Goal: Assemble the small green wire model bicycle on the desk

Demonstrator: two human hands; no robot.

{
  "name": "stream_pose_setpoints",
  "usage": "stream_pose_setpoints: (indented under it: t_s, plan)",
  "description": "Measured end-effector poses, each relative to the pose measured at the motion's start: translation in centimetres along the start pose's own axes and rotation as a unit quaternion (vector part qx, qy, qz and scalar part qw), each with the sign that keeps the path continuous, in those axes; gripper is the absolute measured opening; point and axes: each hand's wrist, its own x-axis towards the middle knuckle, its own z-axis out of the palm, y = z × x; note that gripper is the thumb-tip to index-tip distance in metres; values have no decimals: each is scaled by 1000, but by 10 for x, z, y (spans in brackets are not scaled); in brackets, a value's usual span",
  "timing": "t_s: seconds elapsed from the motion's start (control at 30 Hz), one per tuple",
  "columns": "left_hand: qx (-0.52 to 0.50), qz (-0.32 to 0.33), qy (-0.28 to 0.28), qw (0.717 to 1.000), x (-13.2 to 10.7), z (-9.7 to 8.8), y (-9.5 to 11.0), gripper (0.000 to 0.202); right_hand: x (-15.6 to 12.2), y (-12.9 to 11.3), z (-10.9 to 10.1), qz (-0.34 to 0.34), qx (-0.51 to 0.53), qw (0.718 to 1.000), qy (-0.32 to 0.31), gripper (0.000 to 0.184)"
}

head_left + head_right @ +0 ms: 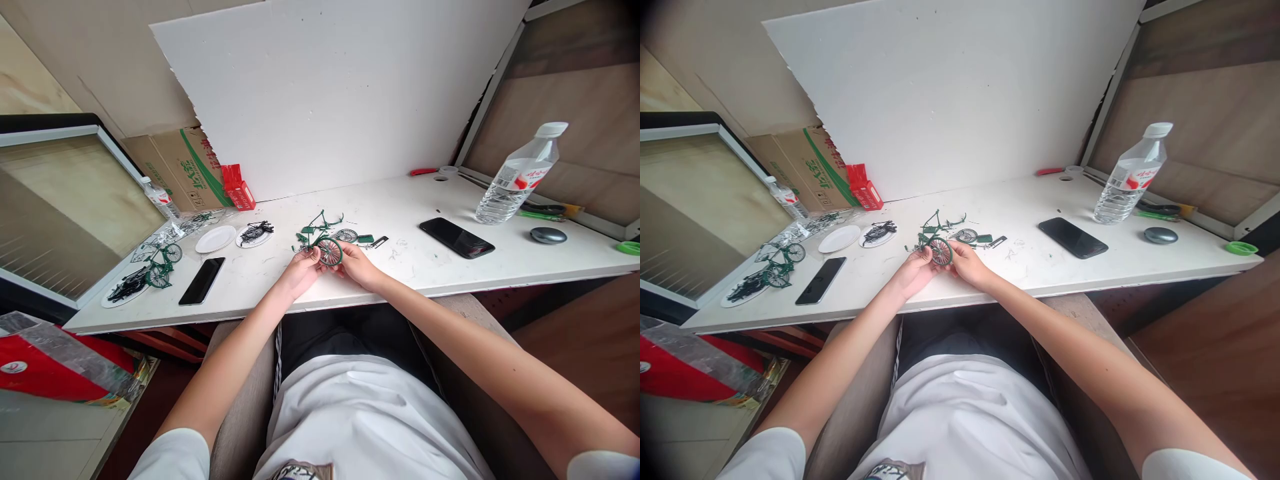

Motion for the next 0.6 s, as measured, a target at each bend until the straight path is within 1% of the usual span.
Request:
stream_pose_setpoints:
  t_s: [0.1, 0.13, 0.17, 0.23, 0.3, 0.4, 0.5, 0.57, 0.6]
  plan:
    - [-4, 3, 6, 1000, 0, 0, 1, 42, 0, -2, 1, 10, 23, 1000, 4, 56]
    - [-9, 4, 14, 1000, 1, 0, 2, 40, -1, -4, 2, 9, 19, 1000, 7, 63]
    - [-17, 6, 24, 1000, 1, 0, 4, 39, -1, -6, 2, 10, 6, 1000, 14, 66]
    - [-32, 14, 50, 998, 1, -1, 9, 34, -2, -11, 3, 4, -29, 999, 33, 65]
    - [-33, 23, 74, 996, 2, -3, 18, 30, -2, -16, 2, -15, -84, 994, 64, 65]
    - [-36, 52, 102, 993, 2, -9, 34, 29, -3, -20, -3, -53, -198, 972, 113, 64]
    - [-19, 63, 128, 990, 3, -20, 50, 30, -2, -18, -9, -79, -289, 944, 138, 60]
    - [1, 74, 142, 987, 4, -29, 57, 30, -1, -14, -12, -101, -345, 923, 139, 49]
    - [11, 79, 143, 987, 5, -34, 59, 30, -1, -12, -13, -119, -374, 910, 132, 39]
